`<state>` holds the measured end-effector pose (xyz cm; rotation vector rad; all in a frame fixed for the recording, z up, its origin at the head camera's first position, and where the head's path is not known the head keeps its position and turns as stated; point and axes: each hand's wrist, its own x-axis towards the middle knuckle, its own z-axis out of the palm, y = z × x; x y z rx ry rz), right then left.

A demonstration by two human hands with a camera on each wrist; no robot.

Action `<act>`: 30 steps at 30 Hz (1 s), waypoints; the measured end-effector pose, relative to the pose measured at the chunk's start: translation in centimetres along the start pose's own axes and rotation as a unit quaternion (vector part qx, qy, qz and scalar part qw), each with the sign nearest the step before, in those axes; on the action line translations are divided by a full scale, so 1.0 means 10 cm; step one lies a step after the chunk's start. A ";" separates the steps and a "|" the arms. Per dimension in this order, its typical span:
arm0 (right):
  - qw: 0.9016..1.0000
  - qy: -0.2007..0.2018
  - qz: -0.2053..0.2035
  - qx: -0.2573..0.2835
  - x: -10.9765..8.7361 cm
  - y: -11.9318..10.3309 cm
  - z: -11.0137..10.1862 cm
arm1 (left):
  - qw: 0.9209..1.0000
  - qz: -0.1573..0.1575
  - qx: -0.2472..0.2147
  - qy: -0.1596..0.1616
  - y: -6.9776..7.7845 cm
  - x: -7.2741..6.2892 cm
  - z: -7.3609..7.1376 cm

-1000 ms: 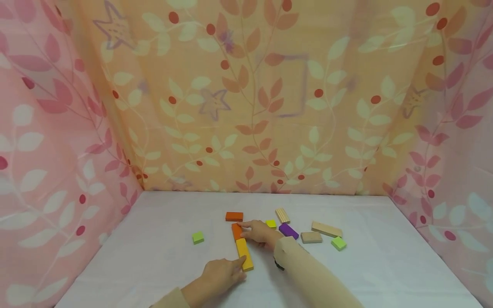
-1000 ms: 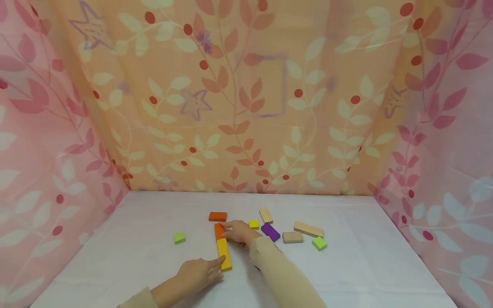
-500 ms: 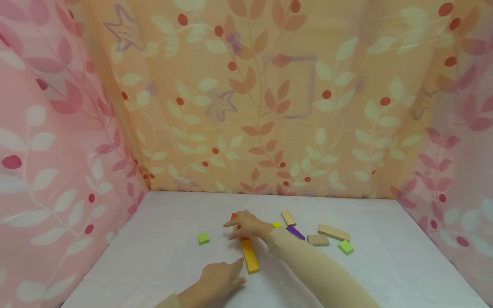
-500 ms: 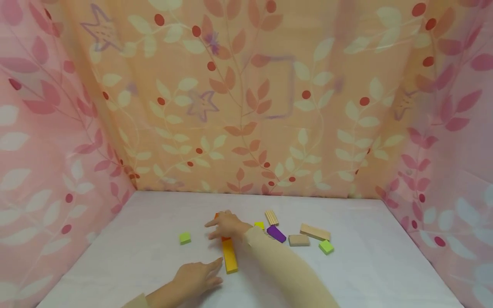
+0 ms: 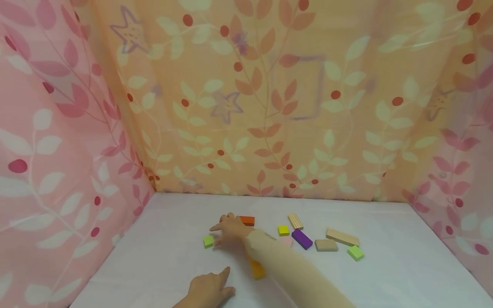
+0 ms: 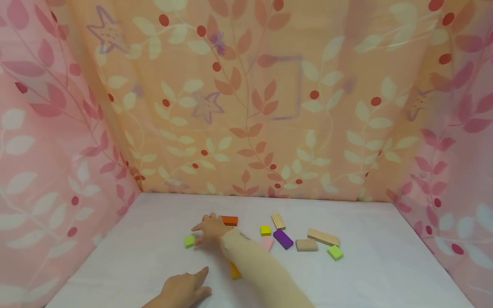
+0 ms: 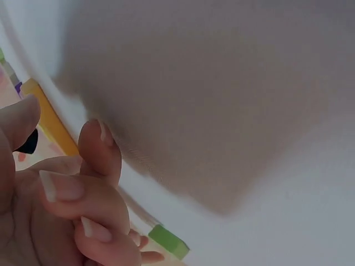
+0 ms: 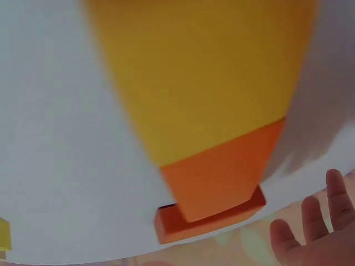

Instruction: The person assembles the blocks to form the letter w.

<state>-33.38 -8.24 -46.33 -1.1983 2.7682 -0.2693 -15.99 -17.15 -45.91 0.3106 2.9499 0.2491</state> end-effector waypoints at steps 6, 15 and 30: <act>1.000 0.004 0.014 0.011 0.06 -0.05 0.07 | 1.000 -0.011 0.011 0.002 0.02 0.01 -0.02; 0.998 0.004 0.042 0.051 0.06 -0.03 0.06 | 1.000 -0.022 -0.003 -0.003 0.00 0.04 -0.02; 0.985 0.082 0.077 0.127 -0.60 0.24 -0.37 | 0.997 -0.028 -0.016 0.067 0.15 0.32 -0.04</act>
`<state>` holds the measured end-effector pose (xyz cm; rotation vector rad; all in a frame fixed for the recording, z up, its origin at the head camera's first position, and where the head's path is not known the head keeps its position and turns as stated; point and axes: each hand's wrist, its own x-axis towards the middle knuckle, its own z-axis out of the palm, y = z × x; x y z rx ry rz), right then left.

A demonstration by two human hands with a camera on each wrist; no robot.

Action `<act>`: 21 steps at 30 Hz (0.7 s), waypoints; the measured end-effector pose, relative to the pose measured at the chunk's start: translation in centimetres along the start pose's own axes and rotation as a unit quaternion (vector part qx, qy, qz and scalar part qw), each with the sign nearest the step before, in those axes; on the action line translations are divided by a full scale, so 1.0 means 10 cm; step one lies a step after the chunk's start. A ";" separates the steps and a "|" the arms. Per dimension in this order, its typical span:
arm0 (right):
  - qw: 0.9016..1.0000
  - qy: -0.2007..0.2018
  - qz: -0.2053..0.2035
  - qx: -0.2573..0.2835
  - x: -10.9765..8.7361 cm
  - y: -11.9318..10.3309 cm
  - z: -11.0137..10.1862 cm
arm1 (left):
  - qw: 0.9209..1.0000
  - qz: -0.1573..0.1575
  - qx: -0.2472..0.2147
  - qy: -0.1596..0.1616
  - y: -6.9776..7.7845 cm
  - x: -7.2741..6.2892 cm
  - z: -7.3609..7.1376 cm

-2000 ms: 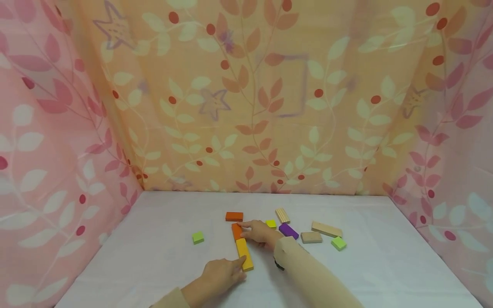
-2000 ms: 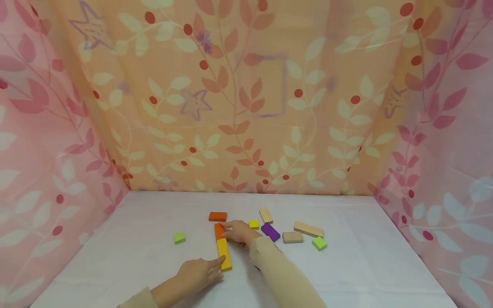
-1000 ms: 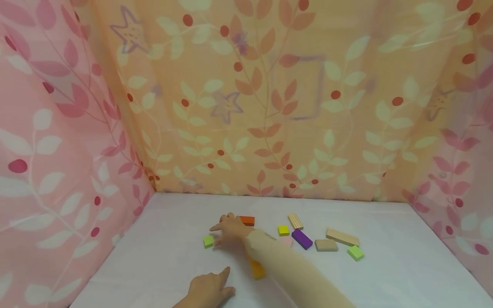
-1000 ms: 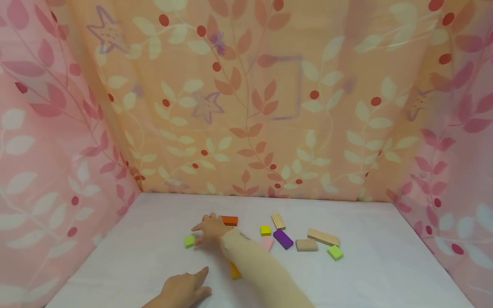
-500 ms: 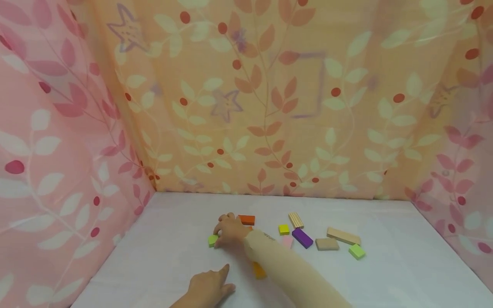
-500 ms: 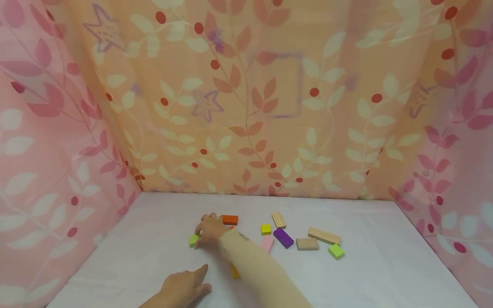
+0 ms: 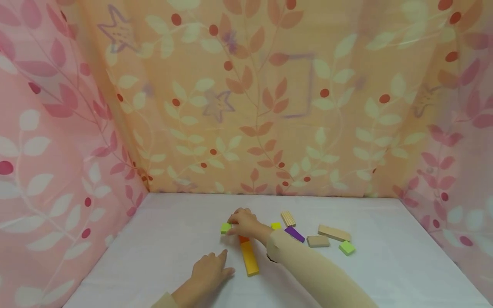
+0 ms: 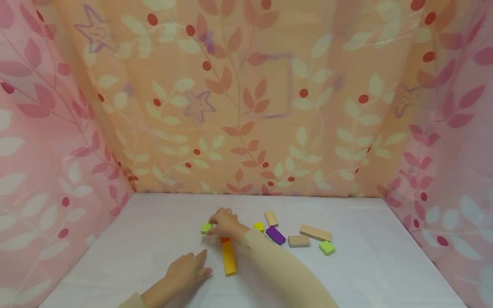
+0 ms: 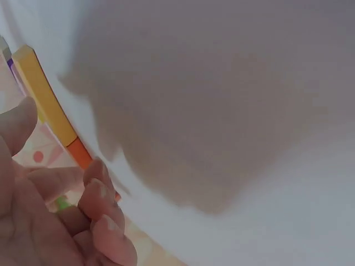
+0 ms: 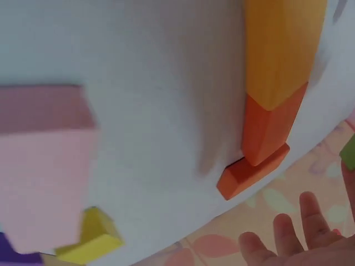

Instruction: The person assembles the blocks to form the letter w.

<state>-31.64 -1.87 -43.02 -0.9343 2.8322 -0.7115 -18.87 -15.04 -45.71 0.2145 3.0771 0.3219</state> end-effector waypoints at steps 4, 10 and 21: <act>0.999 0.015 0.027 0.040 -0.19 0.13 -0.05 | 1.000 -0.003 -0.006 0.010 0.05 0.12 0.04; 0.994 0.049 0.063 0.079 -0.45 0.34 -0.12 | 0.997 0.032 0.000 0.063 0.10 0.29 0.06; 0.991 0.030 0.034 0.126 -0.92 0.49 -0.22 | 0.995 0.074 -0.036 0.052 0.19 0.47 0.14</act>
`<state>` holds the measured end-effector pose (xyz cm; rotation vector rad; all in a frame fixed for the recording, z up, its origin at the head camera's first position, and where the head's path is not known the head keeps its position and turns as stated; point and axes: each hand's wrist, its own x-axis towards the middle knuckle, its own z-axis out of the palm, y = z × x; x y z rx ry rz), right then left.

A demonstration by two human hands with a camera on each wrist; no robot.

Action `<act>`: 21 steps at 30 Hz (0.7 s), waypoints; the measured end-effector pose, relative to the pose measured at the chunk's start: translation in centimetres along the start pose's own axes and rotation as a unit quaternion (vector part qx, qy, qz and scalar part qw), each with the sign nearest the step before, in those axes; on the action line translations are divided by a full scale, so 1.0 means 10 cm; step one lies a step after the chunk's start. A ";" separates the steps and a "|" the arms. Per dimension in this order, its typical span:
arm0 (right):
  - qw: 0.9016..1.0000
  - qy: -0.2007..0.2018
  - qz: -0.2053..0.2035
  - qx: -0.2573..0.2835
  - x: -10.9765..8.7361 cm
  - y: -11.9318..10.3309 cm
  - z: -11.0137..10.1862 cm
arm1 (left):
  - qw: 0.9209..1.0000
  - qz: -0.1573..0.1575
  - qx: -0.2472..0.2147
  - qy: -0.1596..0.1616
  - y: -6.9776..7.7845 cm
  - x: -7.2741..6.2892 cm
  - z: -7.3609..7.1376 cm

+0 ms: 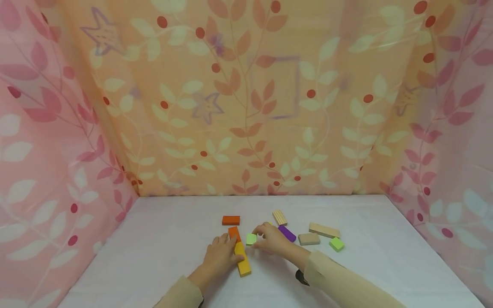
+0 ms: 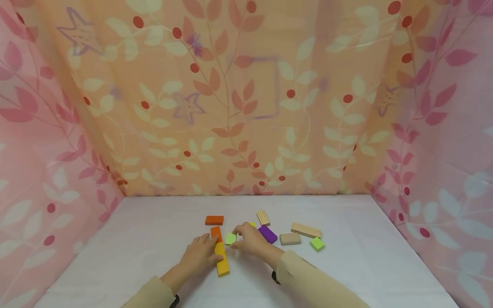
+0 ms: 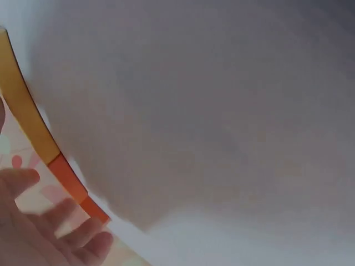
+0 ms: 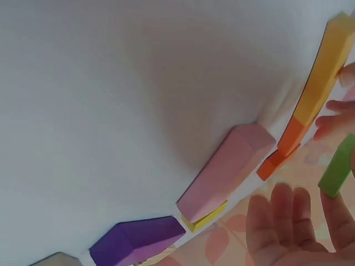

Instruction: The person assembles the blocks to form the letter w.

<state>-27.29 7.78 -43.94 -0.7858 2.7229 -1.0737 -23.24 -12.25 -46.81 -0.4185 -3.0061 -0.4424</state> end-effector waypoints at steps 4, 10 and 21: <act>0.999 -0.022 -0.029 0.037 -0.15 0.04 -0.01 | 1.000 -0.004 0.013 0.010 0.00 0.02 0.02; 0.994 -0.074 -0.007 0.084 -0.35 0.11 0.04 | 0.999 -0.032 -0.012 -0.026 -0.01 0.07 -0.01; 0.986 -0.140 0.031 0.087 -0.50 0.09 0.12 | 0.995 -0.052 -0.053 -0.070 -0.07 0.12 -0.01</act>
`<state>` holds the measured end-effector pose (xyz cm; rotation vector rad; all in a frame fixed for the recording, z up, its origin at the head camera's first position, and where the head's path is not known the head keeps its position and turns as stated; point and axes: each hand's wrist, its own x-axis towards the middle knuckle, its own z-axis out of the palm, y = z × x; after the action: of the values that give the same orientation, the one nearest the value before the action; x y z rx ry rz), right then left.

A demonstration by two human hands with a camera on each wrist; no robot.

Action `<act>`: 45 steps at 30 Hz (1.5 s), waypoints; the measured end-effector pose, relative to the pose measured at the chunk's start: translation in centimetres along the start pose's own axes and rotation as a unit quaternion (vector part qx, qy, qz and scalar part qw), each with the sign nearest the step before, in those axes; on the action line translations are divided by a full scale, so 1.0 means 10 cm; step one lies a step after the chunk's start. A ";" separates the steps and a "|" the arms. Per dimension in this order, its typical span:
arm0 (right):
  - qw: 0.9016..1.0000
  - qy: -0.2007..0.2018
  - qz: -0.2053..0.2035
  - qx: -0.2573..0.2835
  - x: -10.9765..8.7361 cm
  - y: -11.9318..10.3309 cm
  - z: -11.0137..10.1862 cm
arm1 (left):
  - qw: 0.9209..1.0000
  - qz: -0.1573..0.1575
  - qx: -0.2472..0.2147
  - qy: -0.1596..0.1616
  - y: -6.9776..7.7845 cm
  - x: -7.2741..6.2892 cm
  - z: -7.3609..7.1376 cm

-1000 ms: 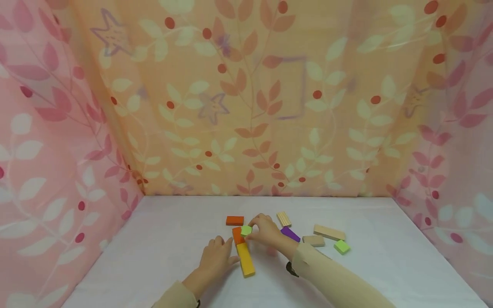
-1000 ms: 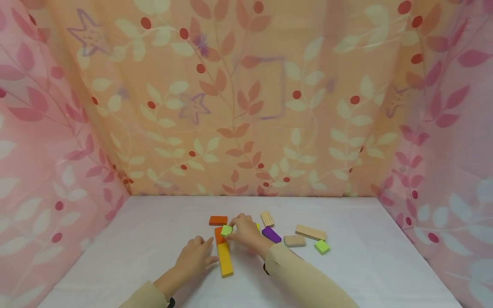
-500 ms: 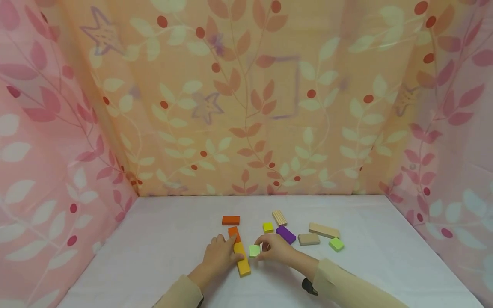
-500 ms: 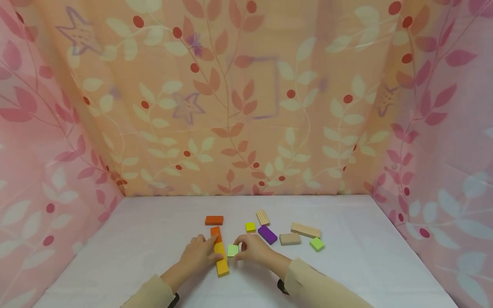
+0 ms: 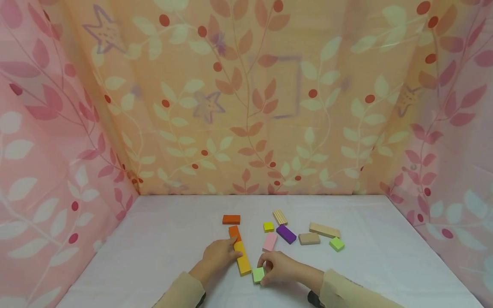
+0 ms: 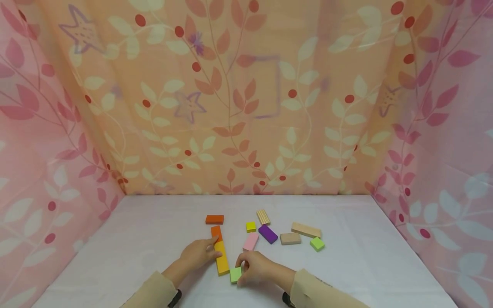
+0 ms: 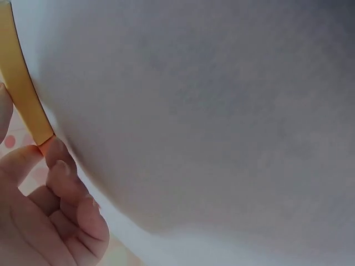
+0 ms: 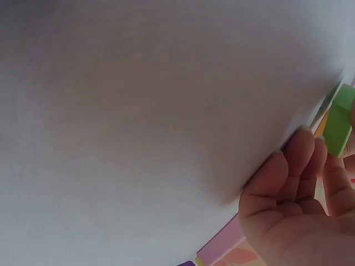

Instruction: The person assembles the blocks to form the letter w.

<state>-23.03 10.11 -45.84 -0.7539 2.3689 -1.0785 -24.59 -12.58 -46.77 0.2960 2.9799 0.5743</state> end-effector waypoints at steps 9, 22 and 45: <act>0.999 -0.035 0.035 0.000 0.02 -0.02 -0.02 | 0.999 -0.044 0.018 -0.010 0.04 0.01 -0.02; 0.998 -0.026 0.052 0.027 0.07 -0.01 0.02 | 0.998 -0.046 0.035 -0.016 0.08 -0.01 -0.05; 0.998 -0.022 0.058 0.009 0.07 -0.05 0.03 | 0.998 -0.042 0.040 -0.014 0.08 -0.04 -0.05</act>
<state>-23.28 9.23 -45.69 -0.6203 2.3319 -1.0231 -24.12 -12.13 -45.95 0.1817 2.9771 0.4382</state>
